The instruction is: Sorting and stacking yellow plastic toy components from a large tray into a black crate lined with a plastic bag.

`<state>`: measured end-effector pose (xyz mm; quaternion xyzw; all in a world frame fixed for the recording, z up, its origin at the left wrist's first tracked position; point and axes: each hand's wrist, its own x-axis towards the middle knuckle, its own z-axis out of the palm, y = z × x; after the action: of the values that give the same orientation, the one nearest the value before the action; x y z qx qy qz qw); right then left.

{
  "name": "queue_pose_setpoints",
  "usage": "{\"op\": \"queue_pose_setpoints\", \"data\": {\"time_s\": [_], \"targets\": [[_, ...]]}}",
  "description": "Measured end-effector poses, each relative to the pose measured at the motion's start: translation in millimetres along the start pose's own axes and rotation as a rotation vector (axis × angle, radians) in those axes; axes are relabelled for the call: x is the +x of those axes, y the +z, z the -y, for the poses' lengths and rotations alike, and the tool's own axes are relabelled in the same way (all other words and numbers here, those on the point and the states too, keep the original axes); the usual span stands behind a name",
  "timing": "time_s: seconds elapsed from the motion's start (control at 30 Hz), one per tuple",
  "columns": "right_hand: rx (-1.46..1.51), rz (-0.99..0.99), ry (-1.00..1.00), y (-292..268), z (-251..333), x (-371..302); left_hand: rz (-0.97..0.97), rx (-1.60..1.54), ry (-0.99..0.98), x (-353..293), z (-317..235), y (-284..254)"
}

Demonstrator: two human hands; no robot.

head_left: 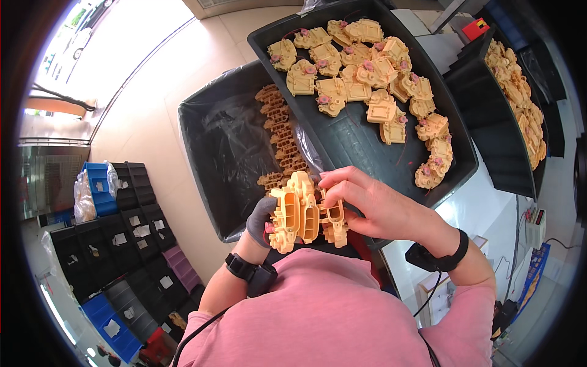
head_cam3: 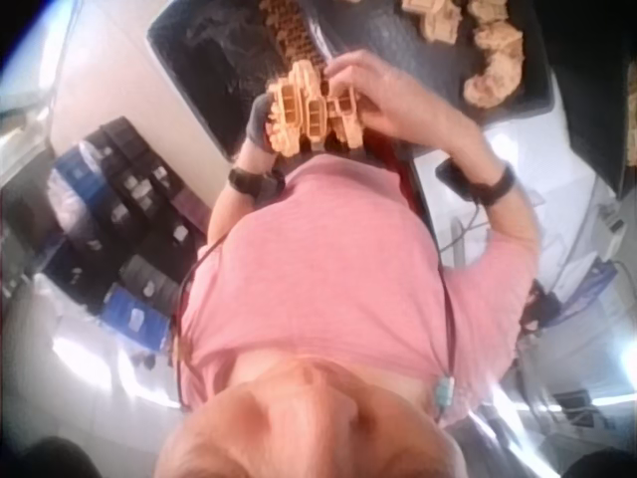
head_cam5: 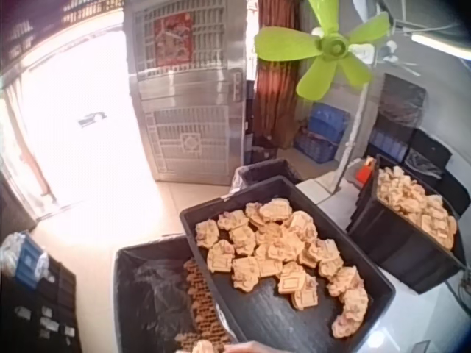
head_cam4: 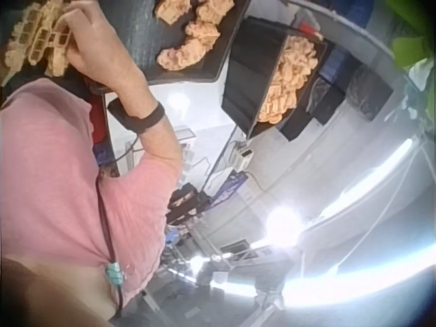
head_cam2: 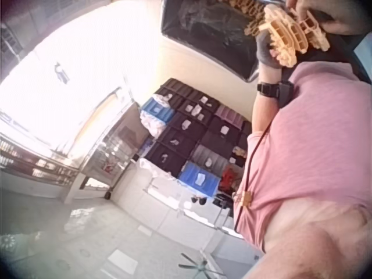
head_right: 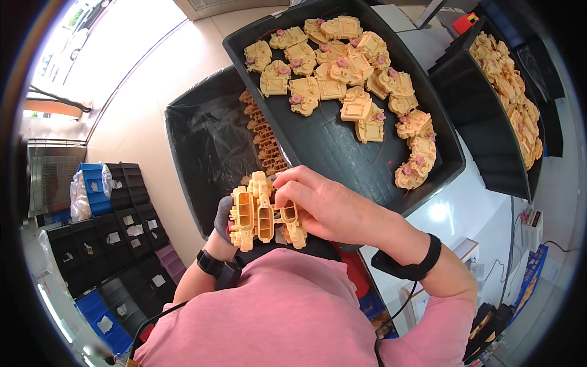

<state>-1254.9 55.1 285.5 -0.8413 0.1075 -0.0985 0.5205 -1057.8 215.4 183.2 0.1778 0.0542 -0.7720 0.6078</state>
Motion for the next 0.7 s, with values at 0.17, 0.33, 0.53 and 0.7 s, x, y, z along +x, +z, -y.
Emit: {"op": "queue_pose_setpoints", "data": {"time_s": [0.17, 0.33, 0.53, 0.7], "targets": [[0.111, -0.019, 0.077, 1, -12, -7, -0.049, 0.033, 0.019, 8, 9, 1], [0.207, -0.05, 0.075, 11, -16, -15, 0.095, -0.123, -0.068, 5, 12, 4], [0.238, 0.01, 0.074, 6, -10, -9, 0.025, 0.013, 0.001, 0, 12, -21], [0.118, -0.429, 0.478, -42, -84, -15, 0.099, -0.154, 0.035, -1, 12, -6]]}}
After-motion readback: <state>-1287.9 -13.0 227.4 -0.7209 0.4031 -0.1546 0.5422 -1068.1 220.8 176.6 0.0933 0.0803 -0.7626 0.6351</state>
